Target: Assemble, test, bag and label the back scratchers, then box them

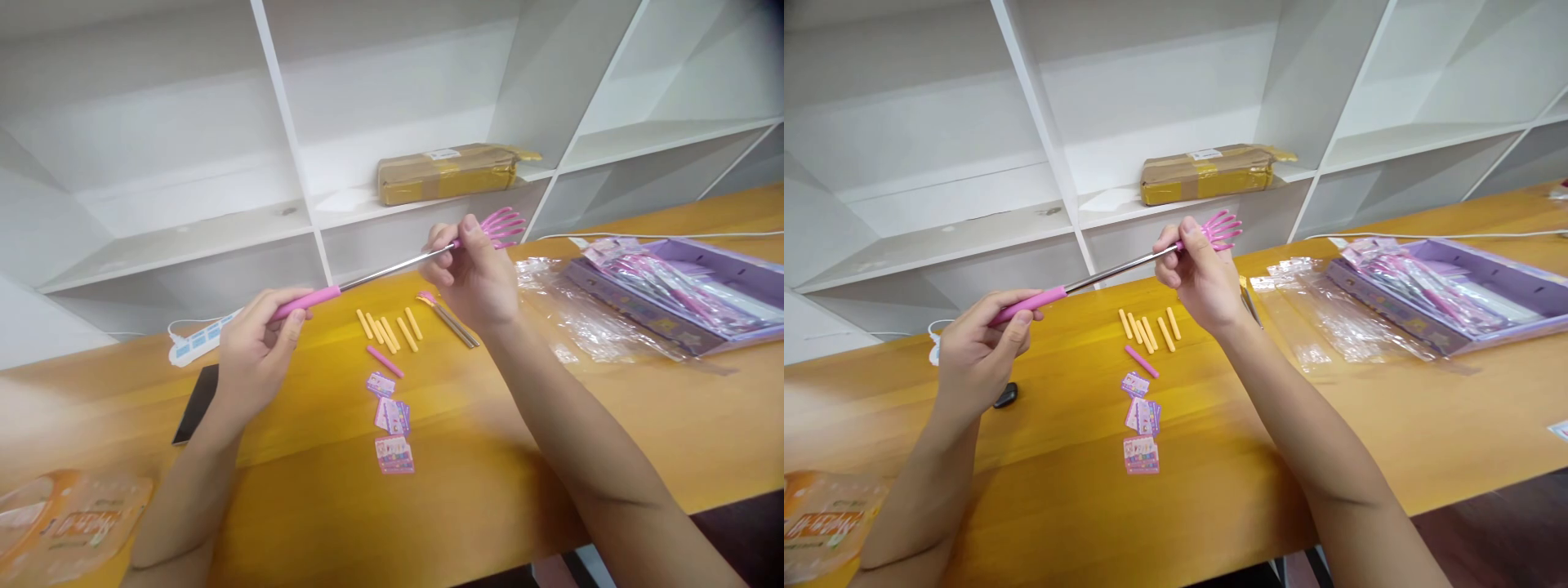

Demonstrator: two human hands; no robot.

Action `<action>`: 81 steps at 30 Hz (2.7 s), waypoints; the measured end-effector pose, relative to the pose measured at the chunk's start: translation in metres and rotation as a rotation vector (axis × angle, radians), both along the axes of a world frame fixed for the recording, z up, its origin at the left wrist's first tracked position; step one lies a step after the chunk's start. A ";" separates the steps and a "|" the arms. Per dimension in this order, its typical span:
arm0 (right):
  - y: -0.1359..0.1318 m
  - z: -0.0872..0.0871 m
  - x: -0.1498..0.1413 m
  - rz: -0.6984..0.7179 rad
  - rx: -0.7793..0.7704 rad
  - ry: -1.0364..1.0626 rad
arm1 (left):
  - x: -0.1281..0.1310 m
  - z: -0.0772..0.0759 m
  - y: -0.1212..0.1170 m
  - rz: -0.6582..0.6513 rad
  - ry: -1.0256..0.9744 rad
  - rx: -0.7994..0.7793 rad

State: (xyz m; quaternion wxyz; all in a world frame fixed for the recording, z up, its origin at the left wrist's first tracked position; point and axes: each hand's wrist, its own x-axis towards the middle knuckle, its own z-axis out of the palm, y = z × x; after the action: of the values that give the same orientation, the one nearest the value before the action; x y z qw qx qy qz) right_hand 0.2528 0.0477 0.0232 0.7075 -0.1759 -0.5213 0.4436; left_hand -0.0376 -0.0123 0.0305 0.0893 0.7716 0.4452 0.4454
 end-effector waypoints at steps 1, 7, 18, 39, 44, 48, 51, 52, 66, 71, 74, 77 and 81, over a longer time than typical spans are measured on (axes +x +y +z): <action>0.000 0.000 -0.001 0.005 -0.006 -0.004 | 0.000 0.000 0.000 0.001 0.000 -0.001; -0.002 -0.001 -0.004 0.044 -0.006 -0.020 | 0.001 -0.002 -0.001 -0.008 -0.002 -0.011; -0.005 -0.005 -0.014 0.074 0.010 -0.036 | 0.005 -0.004 -0.001 -0.009 -0.030 -0.036; -0.004 -0.011 -0.010 0.001 0.011 -0.089 | -0.005 -0.017 0.017 0.484 0.706 0.236; -0.011 -0.006 -0.005 -0.009 0.009 -0.276 | -0.017 -0.012 0.022 0.564 0.743 0.187; -0.020 0.001 0.003 0.005 -0.082 -0.497 | -0.023 -0.013 0.026 0.565 0.730 0.225; -0.022 0.001 0.003 -0.077 -0.069 -0.502 | -0.022 -0.017 0.028 0.533 0.719 0.244; -0.021 0.000 0.003 -0.104 -0.051 -0.494 | -0.021 -0.019 0.029 0.522 0.721 0.241; -0.009 -0.017 -0.001 -0.429 0.112 -0.573 | -0.019 -0.014 0.026 0.563 0.806 0.093; -0.004 -0.029 -0.011 -0.361 0.054 -0.485 | -0.016 -0.011 0.026 0.559 0.814 0.026; -0.003 -0.032 -0.014 -0.342 0.064 -0.477 | -0.018 -0.012 0.027 0.568 0.816 0.037; -0.003 -0.036 -0.018 -0.317 0.064 -0.462 | -0.018 -0.016 0.029 0.552 0.813 0.051; -0.009 -0.042 -0.030 -0.231 0.047 -0.449 | -0.010 -0.023 0.031 0.450 0.825 0.049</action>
State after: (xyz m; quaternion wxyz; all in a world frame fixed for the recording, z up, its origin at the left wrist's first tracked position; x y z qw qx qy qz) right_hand 0.2233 0.0385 -0.0185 0.6238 -0.3120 -0.6520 0.2973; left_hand -0.0478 0.0184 0.0074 -0.2122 0.7705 0.5890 0.1202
